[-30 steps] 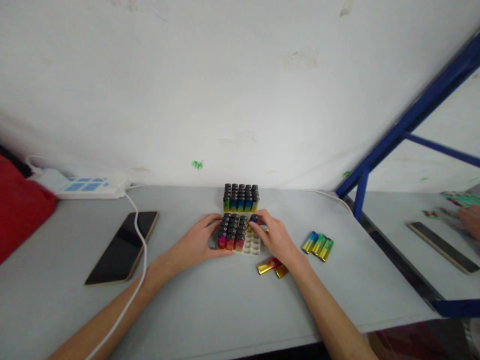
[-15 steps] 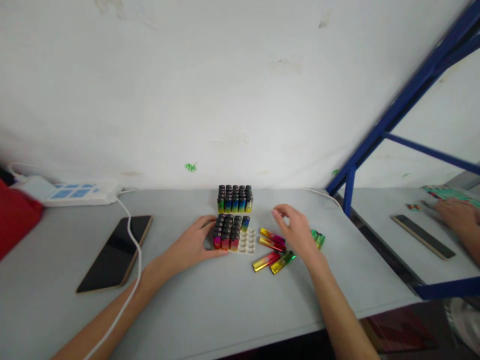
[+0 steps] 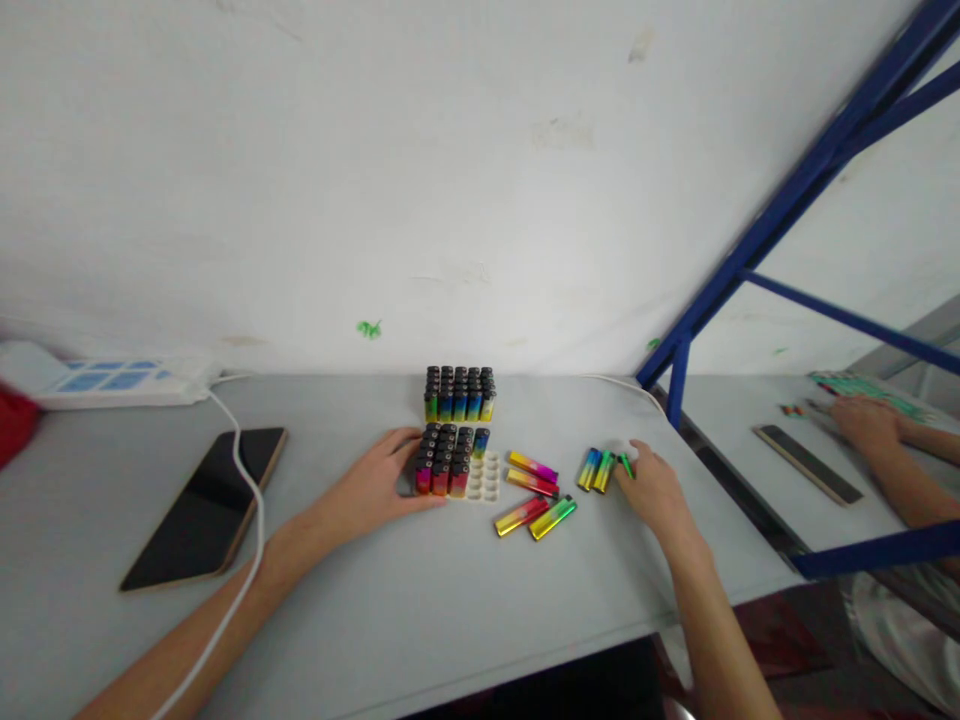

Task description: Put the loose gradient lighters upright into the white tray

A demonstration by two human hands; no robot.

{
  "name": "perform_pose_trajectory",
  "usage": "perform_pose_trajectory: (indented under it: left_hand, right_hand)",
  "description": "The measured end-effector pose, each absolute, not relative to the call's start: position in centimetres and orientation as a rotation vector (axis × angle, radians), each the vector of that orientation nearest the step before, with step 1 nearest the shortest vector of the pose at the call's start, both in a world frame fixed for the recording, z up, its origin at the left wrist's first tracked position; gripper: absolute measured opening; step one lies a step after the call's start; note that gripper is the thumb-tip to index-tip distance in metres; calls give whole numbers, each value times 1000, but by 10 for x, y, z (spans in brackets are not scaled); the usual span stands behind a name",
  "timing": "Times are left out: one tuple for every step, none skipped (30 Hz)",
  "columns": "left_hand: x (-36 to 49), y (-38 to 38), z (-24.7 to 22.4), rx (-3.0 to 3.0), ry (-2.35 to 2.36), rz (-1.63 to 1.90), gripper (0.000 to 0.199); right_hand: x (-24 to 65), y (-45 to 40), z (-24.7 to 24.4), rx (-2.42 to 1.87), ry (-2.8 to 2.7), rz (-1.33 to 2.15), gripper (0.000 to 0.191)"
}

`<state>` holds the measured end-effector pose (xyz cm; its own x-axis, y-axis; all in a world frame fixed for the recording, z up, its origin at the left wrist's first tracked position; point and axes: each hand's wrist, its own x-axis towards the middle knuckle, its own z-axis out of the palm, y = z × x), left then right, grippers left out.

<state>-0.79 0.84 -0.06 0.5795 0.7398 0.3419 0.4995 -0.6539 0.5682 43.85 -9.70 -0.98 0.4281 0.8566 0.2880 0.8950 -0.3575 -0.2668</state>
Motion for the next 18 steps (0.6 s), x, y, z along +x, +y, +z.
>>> perform_pose_trajectory:
  left_hand:
    - [-8,8,0,2400,998,793,73]
    - [-8,8,0,2395,998,793,74]
    - [-8,8,0,2390,998,790,74]
    - [-8,8,0,2384,998,786,74]
    - [-8,8,1,2381,1000,783,75]
    - [-8,8,1,2379,1007,779,75]
    - [-8,8,2,2381,1013,771,76]
    - [-8,7,3,2385,1015,758,76]
    - [-7,7,4,2389,1017,746,76]
    - [-7,6,5,2392,1020,735,77]
    - [-7,5,6,2392,1023,730,77]
    - [-7,4,7,2392,1025,727,76]
    - [-6,3,8,2393,1026,729,75]
    - [-6,2,9,2395,1027,734,74]
    - [-6,2,10,2398,1028,740,73]
    - [-6,1,10,2402,1028,744,72]
    - [-6,1,10,2406,1025,748,72]
    - [-6,1,10,2409,1022,754,71]
  right_hand:
    - [438,-89,-4,-2262,-1490,-113,40]
    - [436,-82,3,-2197,-1485,-66,37]
    - [433,-74,10,-2117,-1477,3,35]
    - [427,-66,17,-2030,-1470,88,35]
    - [420,-59,25,-1942,-1461,177,37]
    - [410,-52,32,-1862,-1457,258,40]
    - [399,-45,39,-1789,-1457,323,44]
    - [386,-38,45,-1723,-1453,369,47]
    - [372,-31,50,-1660,-1444,422,50]
    - [357,-25,54,-1602,-1431,486,52]
    - [342,-18,57,-1550,-1422,554,54]
    - [327,-13,58,-1502,-1422,614,56]
    - [313,-10,58,-1458,-1435,658,58]
    - [300,-7,56,-1425,-1452,681,60]
    - [289,-7,54,-1404,-1473,689,62]
    - [279,-9,51,-1396,-1489,688,65]
    - [272,-12,47,-1398,-1503,689,66]
    - [266,-16,44,-1404,-1511,692,66]
